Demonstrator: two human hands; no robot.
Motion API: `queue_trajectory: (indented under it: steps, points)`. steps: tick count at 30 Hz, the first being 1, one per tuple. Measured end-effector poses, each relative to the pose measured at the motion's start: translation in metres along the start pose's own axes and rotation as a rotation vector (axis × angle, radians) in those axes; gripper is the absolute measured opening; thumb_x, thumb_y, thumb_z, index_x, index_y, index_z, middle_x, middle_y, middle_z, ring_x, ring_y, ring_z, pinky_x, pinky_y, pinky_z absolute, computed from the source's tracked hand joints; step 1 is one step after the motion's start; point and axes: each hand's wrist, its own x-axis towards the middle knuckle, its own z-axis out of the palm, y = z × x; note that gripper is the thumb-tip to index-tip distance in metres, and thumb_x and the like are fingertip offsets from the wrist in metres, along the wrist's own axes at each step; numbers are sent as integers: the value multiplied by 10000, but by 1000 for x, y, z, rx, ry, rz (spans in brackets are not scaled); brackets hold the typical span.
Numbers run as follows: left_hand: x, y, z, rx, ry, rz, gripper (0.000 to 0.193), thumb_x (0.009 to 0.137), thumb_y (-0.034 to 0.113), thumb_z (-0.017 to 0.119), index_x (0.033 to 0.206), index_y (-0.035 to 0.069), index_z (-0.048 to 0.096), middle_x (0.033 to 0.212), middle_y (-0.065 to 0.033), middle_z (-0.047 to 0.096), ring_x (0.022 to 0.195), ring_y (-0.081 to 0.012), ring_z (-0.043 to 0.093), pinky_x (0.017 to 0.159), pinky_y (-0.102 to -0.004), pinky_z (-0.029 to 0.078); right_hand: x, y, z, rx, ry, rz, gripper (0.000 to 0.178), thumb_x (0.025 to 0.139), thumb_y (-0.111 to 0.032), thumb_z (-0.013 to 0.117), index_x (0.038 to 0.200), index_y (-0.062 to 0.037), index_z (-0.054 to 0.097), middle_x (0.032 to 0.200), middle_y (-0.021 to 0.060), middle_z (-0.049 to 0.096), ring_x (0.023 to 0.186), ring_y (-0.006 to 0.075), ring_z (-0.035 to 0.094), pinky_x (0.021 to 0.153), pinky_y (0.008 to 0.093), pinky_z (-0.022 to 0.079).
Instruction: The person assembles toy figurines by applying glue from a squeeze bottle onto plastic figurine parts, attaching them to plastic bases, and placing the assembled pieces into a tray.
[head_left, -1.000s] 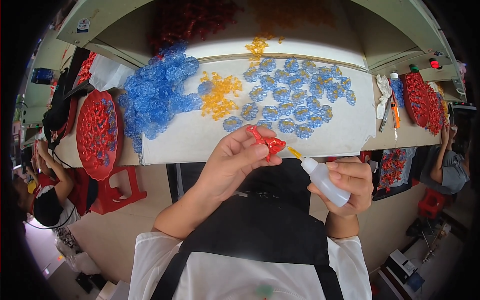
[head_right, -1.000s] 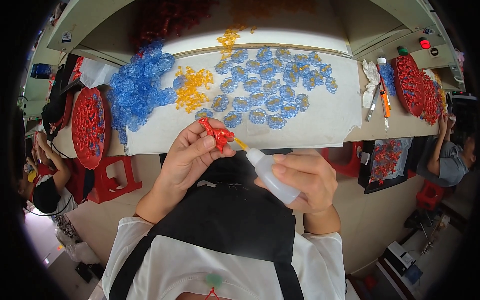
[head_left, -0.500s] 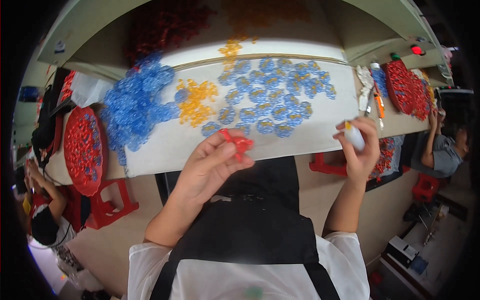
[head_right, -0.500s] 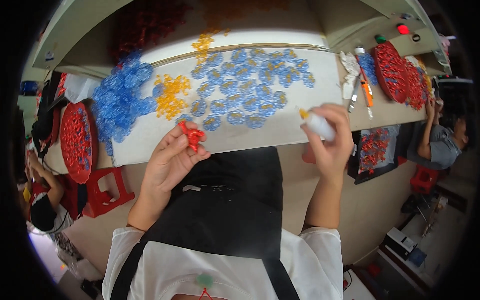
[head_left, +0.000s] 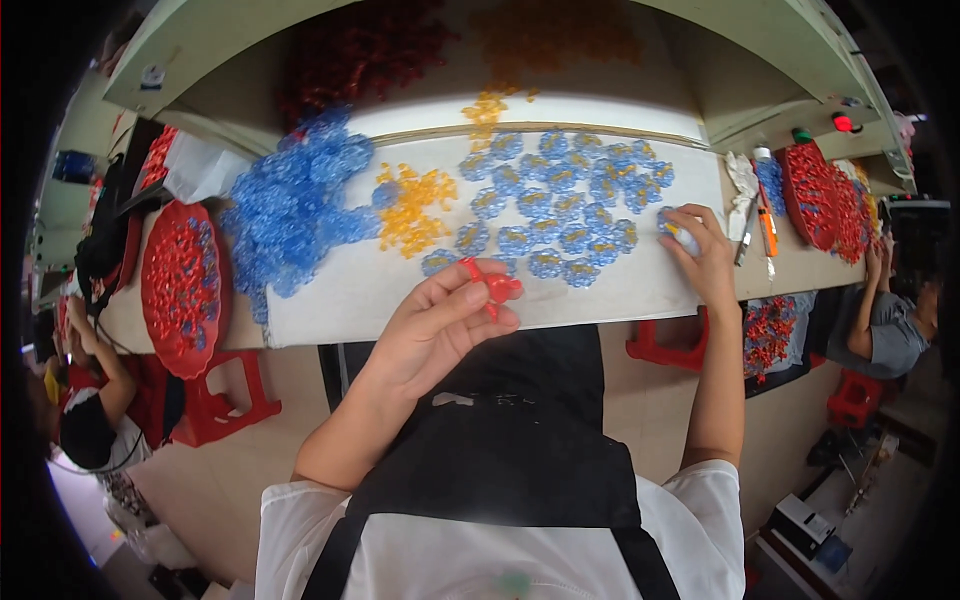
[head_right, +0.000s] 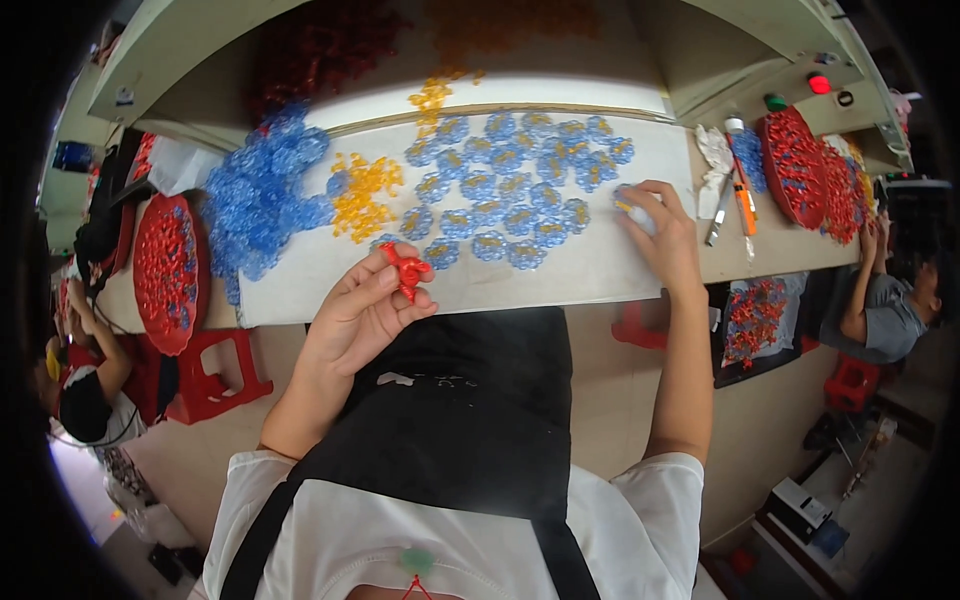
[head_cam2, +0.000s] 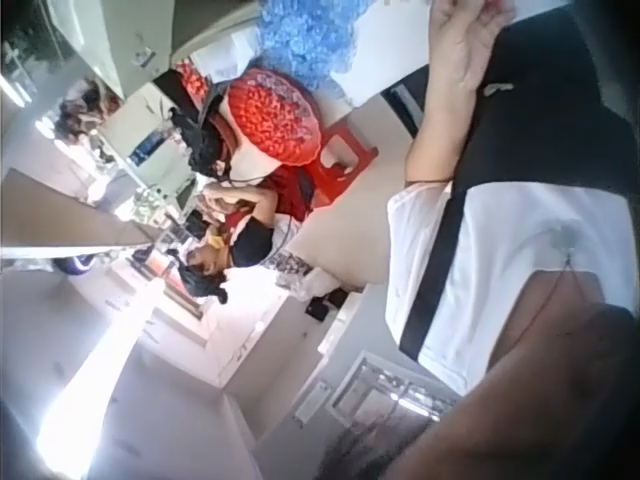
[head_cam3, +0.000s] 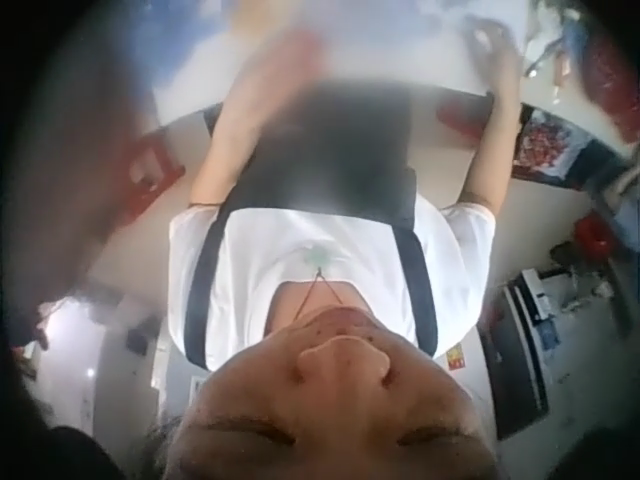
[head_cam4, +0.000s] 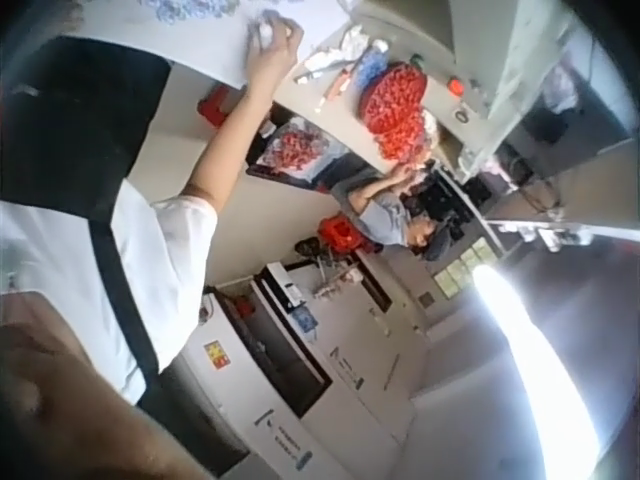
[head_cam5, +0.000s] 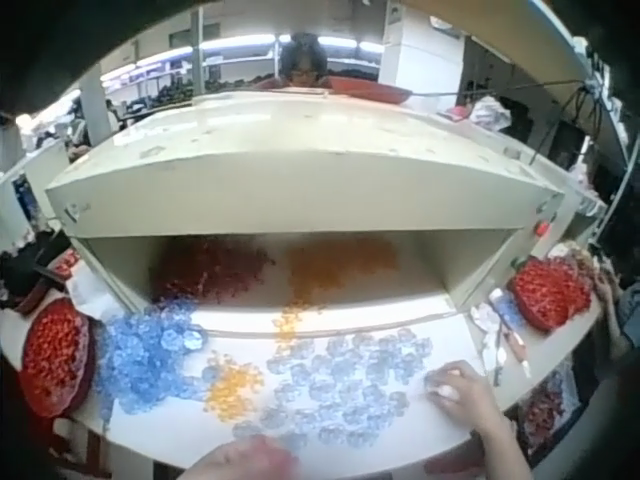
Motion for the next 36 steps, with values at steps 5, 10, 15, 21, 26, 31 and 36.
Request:
queue_trajectory:
  steps: [5, 10, 15, 21, 26, 31, 36]
  points:
    - [-4, 0, -1, 5, 64, 49, 244, 836, 98, 495, 1062, 8, 477, 975, -144, 563, 806, -199, 597, 788, -340, 478, 10, 46, -4, -3, 330, 49, 246, 677, -53, 647, 917, -59, 593, 941, 108, 565, 838, 268, 562, 730, 315, 438]
    - [10, -5, 10, 52, 29, 13, 248, 834, 109, 502, 1060, 8, 479, 967, -155, 560, 796, -200, 598, 785, -341, 478, 34, 72, -19, -256, 547, 229, 173, 706, -92, 624, 865, -40, 581, 866, 130, 575, 790, 306, 550, 681, 347, 430]
    - [7, -8, 12, 60, 51, 34, 258, 834, 109, 500, 1070, 4, 481, 964, -152, 560, 803, -204, 595, 784, -339, 475, 17, 94, -29, -166, 481, 476, 202, 710, -164, 620, 851, -24, 581, 844, 136, 577, 787, 320, 547, 685, 373, 427]
    - [21, -10, 18, 105, 16, -53, 267, 828, 127, 525, 1063, 5, 490, 977, -138, 566, 810, -188, 589, 782, -328, 474, 2, 79, -30, -336, 165, 294, 192, 697, -138, 623, 839, -15, 585, 849, 144, 575, 796, 319, 545, 683, 384, 425]
    - [26, -14, 20, 61, -14, -79, 260, 832, 135, 527, 1060, 14, 496, 971, -117, 575, 817, -180, 590, 781, -309, 473, -2, 54, -24, -101, 463, 229, 113, 718, -61, 572, 817, -12, 543, 746, 102, 545, 673, 231, 541, 629, 314, 422]
    - [23, -14, 20, 22, -30, -128, 251, 837, 141, 522, 1059, 25, 501, 966, -121, 576, 814, -187, 594, 775, -296, 474, -16, -40, -17, 640, 345, 312, 97, 735, -22, 546, 831, -10, 545, 735, 50, 532, 672, 92, 481, 607, 222, 387]
    - [19, -12, 20, 59, -23, -115, 250, 836, 142, 524, 1059, 30, 505, 965, -108, 578, 817, -185, 592, 773, -289, 473, -20, -101, -22, 1022, -151, 102, 104, 701, 22, 602, 779, -10, 541, 735, 59, 559, 661, 89, 501, 592, 216, 393]
